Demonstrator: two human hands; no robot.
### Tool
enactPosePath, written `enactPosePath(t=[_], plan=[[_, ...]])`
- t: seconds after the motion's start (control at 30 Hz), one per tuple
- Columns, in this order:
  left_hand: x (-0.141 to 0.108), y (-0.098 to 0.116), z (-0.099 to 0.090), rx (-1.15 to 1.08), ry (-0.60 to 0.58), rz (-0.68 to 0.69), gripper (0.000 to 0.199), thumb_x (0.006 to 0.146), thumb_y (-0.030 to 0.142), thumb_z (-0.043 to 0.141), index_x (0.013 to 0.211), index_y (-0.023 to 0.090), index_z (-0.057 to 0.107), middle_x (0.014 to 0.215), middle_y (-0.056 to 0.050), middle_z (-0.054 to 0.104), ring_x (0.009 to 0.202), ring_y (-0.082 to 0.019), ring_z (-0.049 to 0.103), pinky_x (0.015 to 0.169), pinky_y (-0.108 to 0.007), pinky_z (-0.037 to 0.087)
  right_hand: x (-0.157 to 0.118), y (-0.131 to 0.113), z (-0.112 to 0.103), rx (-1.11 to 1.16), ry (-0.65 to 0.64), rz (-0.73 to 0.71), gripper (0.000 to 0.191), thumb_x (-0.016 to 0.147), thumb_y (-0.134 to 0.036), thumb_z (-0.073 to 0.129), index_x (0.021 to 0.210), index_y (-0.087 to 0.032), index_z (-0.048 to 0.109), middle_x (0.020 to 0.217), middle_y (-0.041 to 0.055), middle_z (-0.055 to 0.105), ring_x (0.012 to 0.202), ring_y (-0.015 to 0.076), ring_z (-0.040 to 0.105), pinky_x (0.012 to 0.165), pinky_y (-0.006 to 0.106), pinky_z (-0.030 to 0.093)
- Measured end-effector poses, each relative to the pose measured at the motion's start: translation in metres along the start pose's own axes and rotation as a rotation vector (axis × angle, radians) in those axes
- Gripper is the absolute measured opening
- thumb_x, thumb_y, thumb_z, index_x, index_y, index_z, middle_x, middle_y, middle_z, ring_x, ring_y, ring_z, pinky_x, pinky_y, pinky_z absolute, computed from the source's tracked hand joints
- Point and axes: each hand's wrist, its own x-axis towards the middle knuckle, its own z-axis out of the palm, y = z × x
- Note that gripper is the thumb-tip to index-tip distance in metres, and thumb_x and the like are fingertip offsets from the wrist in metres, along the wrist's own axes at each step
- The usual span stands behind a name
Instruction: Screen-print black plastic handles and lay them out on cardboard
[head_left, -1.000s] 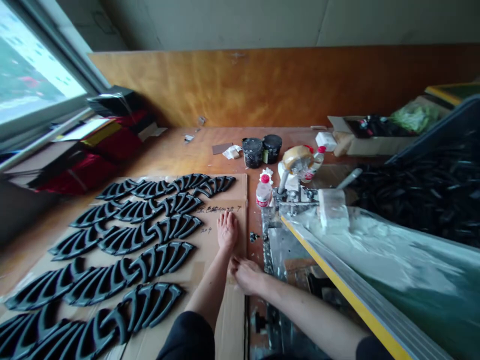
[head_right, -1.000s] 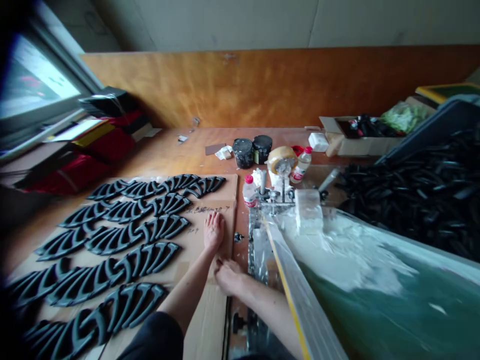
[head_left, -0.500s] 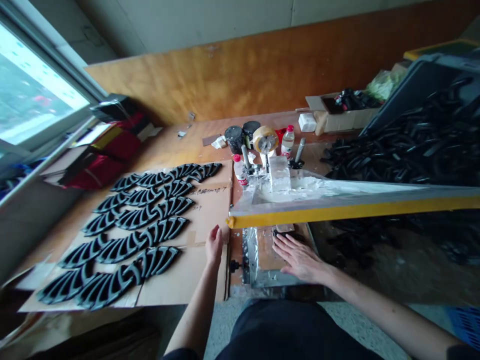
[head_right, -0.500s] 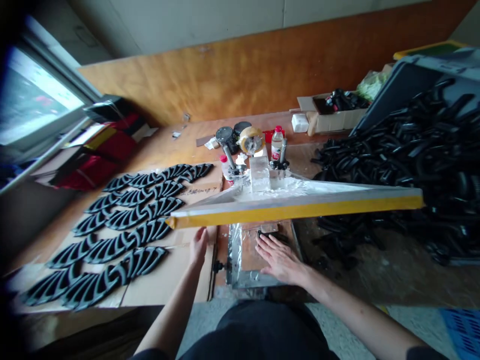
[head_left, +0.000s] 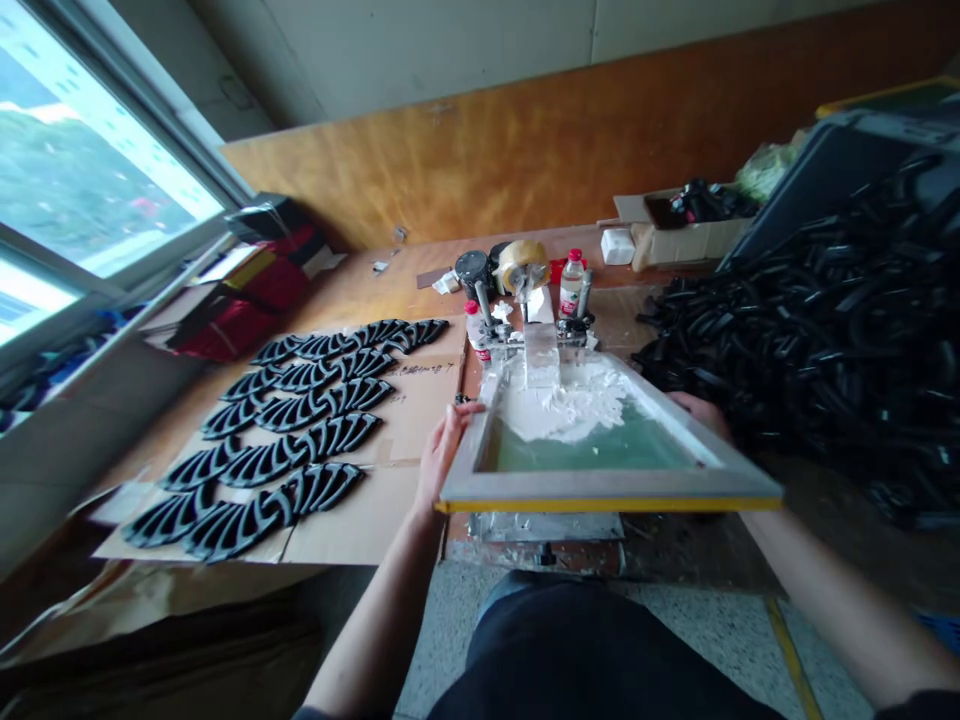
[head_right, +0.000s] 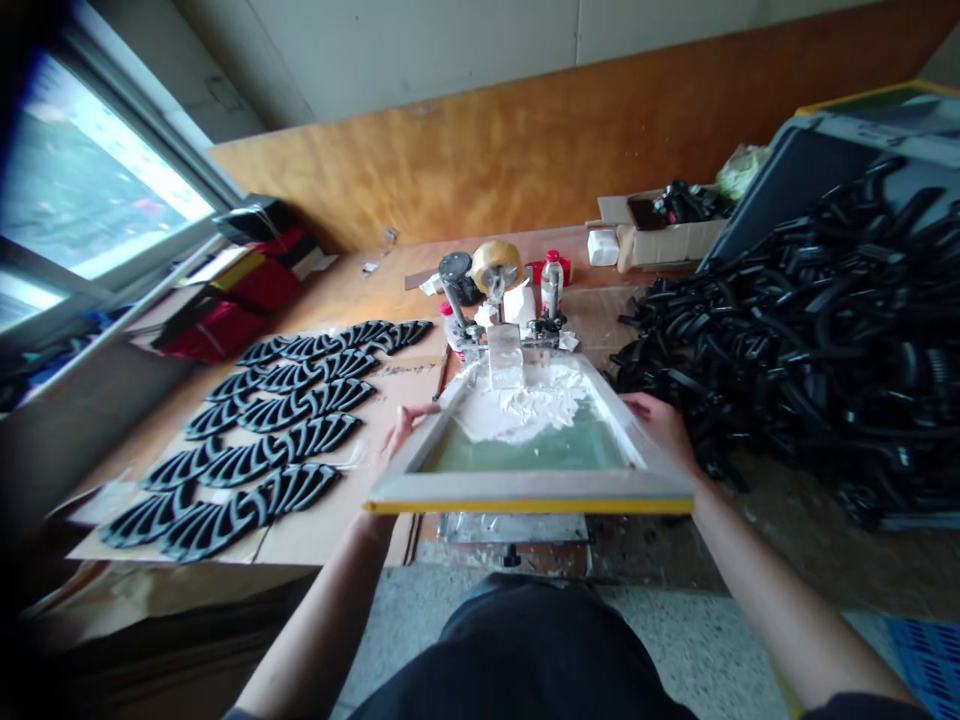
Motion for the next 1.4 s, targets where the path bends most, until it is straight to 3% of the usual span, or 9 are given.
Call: enactPosePath(t=[0.2, 0.37, 0.5, 0.7, 0.83, 1.07, 1.2, 1.3, 1.4], plan=[[-0.023, -0.101, -0.013, 0.171, -0.062, -0.221, 0.071, 0.075, 0.053, 0.069, 0.135, 0.019, 0.053, 0.059, 0.007, 0.048, 0.05, -0.007, 0.039, 0.048, -0.018, 0.028, 0.032, -0.085, 0.056, -0.146, -0.058, -0.352, 0.051, 0.081, -0.026, 0.066, 0.13, -0.019, 0.056, 0.142, 0.0125, 0.049, 0.118, 0.0267, 0.056, 0.093, 0.04, 0.052], [-0.016, -0.14, -0.01, 0.283, -0.044, -0.202, 0.069, 0.08, 0.05, 0.062, 0.141, 0.02, 0.047, 0.061, 0.007, 0.044, 0.052, -0.007, 0.037, 0.049, -0.018, 0.028, 0.043, -0.118, 0.109, -0.46, -0.333, -0.458, 0.036, 0.079, -0.018, 0.069, 0.113, -0.019, 0.061, 0.112, 0.0086, 0.066, 0.108, 0.025, 0.058, 0.089, 0.035, 0.05], [-0.014, -0.143, -0.013, 0.318, -0.035, -0.222, 0.067, 0.079, 0.053, 0.061, 0.136, 0.018, 0.053, 0.065, 0.005, 0.049, 0.055, -0.008, 0.042, 0.052, -0.02, 0.032, 0.025, -0.109, 0.116, -0.578, -0.468, -0.469, 0.009, 0.085, -0.015, 0.059, 0.092, -0.018, 0.065, 0.095, 0.0071, 0.068, 0.092, 0.0221, 0.062, 0.079, 0.03, 0.047], [-0.013, -0.146, -0.014, 0.363, -0.058, -0.218, 0.065, 0.082, 0.053, 0.057, 0.137, 0.019, 0.051, 0.067, 0.004, 0.052, 0.058, -0.01, 0.045, 0.054, -0.02, 0.033, -0.028, -0.099, 0.096, -0.543, -0.708, -0.829, 0.018, 0.087, -0.007, 0.048, 0.09, -0.016, 0.064, 0.089, 0.007, 0.066, 0.086, 0.0193, 0.058, 0.069, 0.027, 0.042], [-0.013, -0.147, -0.013, 0.372, -0.054, -0.208, 0.063, 0.084, 0.05, 0.056, 0.137, 0.017, 0.05, 0.068, 0.004, 0.05, 0.06, -0.01, 0.044, 0.055, -0.021, 0.033, -0.025, -0.099, 0.082, -0.477, -0.808, -0.901, 0.016, 0.079, -0.004, 0.054, 0.082, -0.018, 0.062, 0.083, 0.0042, 0.065, 0.082, 0.0186, 0.057, 0.065, 0.027, 0.04], [-0.016, -0.138, -0.013, 0.368, -0.053, -0.211, 0.064, 0.082, 0.051, 0.057, 0.136, 0.016, 0.052, 0.069, 0.003, 0.053, 0.061, -0.011, 0.047, 0.055, -0.021, 0.034, -0.03, -0.091, 0.098, -0.408, -0.577, -0.846, 0.02, 0.08, -0.002, 0.052, 0.088, -0.016, 0.064, 0.089, 0.007, 0.066, 0.088, 0.0196, 0.057, 0.072, 0.028, 0.042], [-0.016, -0.13, -0.011, 0.347, -0.031, -0.222, 0.066, 0.08, 0.052, 0.06, 0.134, 0.015, 0.054, 0.067, 0.004, 0.051, 0.058, -0.01, 0.045, 0.054, -0.021, 0.033, -0.039, -0.088, 0.095, -0.372, -0.627, -0.829, 0.014, 0.082, -0.008, 0.057, 0.087, -0.019, 0.065, 0.087, 0.0046, 0.067, 0.083, 0.0182, 0.059, 0.071, 0.027, 0.043], [-0.016, -0.12, -0.011, 0.297, -0.037, -0.239, 0.071, 0.075, 0.056, 0.064, 0.133, 0.016, 0.055, 0.063, 0.005, 0.051, 0.055, -0.01, 0.043, 0.051, -0.021, 0.031, -0.015, -0.109, 0.098, -0.358, -0.555, -0.666, 0.012, 0.085, -0.023, 0.065, 0.097, -0.024, 0.067, 0.088, 0.0012, 0.069, 0.082, 0.0177, 0.062, 0.071, 0.027, 0.045], [-0.019, -0.098, -0.012, 0.205, -0.07, -0.243, 0.077, 0.073, 0.059, 0.066, 0.137, 0.02, 0.05, 0.059, 0.006, 0.05, 0.05, -0.009, 0.04, 0.048, -0.02, 0.029, 0.029, -0.132, 0.098, -0.362, -0.395, -0.504, 0.044, 0.083, -0.032, 0.07, 0.126, -0.03, 0.059, 0.103, 0.0013, 0.071, 0.086, 0.0186, 0.064, 0.074, 0.029, 0.047]])
